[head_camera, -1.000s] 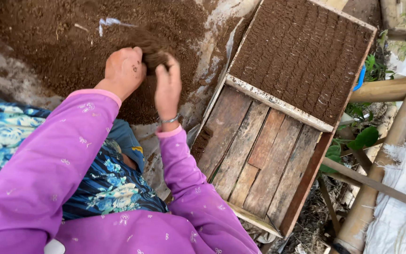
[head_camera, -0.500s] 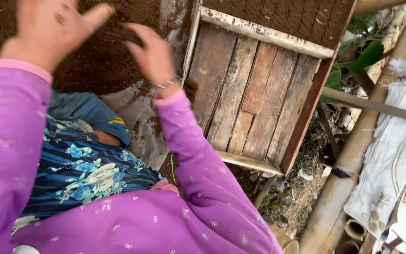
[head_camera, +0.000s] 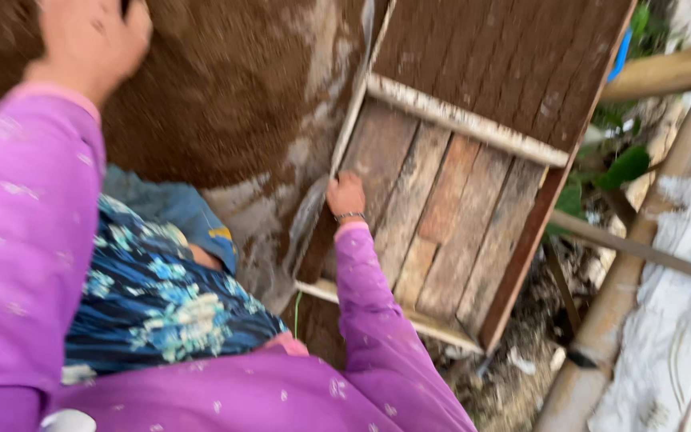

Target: The person scoops soil from a pile on the ground and fills a rectangular seed tray placed on a wooden surface. They repeatedly pack the soil into the tray by hand.

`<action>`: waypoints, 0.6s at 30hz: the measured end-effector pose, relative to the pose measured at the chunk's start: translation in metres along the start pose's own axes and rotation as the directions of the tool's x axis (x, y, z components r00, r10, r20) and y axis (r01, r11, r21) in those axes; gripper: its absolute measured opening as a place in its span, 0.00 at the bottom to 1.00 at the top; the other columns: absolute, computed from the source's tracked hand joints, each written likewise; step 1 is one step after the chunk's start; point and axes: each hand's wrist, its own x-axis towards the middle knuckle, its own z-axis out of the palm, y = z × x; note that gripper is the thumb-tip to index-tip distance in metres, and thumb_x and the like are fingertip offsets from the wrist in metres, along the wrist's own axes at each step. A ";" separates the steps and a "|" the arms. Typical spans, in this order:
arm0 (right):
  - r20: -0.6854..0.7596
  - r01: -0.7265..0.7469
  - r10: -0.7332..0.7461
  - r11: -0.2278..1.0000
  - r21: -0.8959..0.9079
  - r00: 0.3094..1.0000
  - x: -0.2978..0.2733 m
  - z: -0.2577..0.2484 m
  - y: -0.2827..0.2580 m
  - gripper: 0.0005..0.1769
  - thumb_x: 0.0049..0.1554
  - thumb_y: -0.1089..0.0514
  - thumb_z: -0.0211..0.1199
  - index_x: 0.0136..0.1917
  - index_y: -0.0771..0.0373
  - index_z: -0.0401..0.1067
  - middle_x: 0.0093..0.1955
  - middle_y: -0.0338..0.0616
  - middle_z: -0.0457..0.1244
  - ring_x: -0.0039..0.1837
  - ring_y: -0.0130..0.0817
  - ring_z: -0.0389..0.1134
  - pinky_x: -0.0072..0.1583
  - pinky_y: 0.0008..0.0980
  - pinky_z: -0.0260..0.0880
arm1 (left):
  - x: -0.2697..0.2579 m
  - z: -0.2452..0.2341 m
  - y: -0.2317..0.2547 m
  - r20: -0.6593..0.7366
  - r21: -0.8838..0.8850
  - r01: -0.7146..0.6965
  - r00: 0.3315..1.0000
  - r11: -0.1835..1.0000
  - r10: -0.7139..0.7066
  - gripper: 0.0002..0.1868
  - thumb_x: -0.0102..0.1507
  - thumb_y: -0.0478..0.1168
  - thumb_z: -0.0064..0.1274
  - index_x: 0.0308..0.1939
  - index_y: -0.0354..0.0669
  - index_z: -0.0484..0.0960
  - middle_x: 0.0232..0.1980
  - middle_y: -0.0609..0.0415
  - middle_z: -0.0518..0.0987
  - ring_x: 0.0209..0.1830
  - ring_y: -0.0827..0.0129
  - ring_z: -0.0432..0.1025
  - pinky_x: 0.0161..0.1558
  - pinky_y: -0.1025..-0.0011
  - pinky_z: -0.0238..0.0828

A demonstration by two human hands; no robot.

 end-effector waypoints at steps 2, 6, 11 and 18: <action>0.203 -0.050 0.069 0.994 -0.098 0.977 0.020 -0.008 -0.015 0.23 0.54 0.44 0.45 0.47 0.64 0.71 0.49 0.57 0.65 0.55 0.58 0.64 0.55 0.53 0.64 | 0.022 -0.001 -0.002 -0.040 -0.135 0.110 0.992 0.985 -0.117 0.13 0.68 0.50 0.50 0.50 0.55 0.85 0.41 0.48 0.82 0.39 0.49 0.74 0.41 0.56 0.65; -0.141 0.197 -0.197 0.980 -0.019 0.970 0.064 -0.063 -0.145 0.18 0.54 0.50 0.51 0.50 0.61 0.74 0.50 0.50 0.66 0.55 0.46 0.65 0.59 0.44 0.62 | 0.023 -0.003 0.004 0.139 -0.250 0.232 0.969 0.940 -0.202 0.12 0.64 0.45 0.48 0.46 0.56 0.85 0.48 0.53 0.79 0.47 0.51 0.65 0.43 0.52 0.59; -0.285 0.604 -0.538 0.755 0.256 0.793 0.115 -0.103 -0.311 0.18 0.63 0.54 0.49 0.65 0.56 0.66 0.63 0.44 0.64 0.67 0.39 0.63 0.71 0.40 0.61 | 0.022 -0.008 0.008 0.052 -0.367 0.202 0.979 0.908 -0.197 0.11 0.61 0.38 0.51 0.44 0.48 0.86 0.49 0.54 0.78 0.52 0.51 0.61 0.46 0.54 0.58; -0.279 0.653 -0.593 0.640 0.405 0.755 0.135 -0.121 -0.333 0.14 0.48 0.47 0.60 0.29 0.54 0.60 0.32 0.35 0.58 0.37 0.34 0.58 0.43 0.35 0.57 | 0.024 0.001 0.004 0.029 -0.339 0.217 0.975 0.915 -0.221 0.12 0.62 0.39 0.47 0.42 0.46 0.86 0.49 0.56 0.80 0.50 0.54 0.63 0.44 0.57 0.57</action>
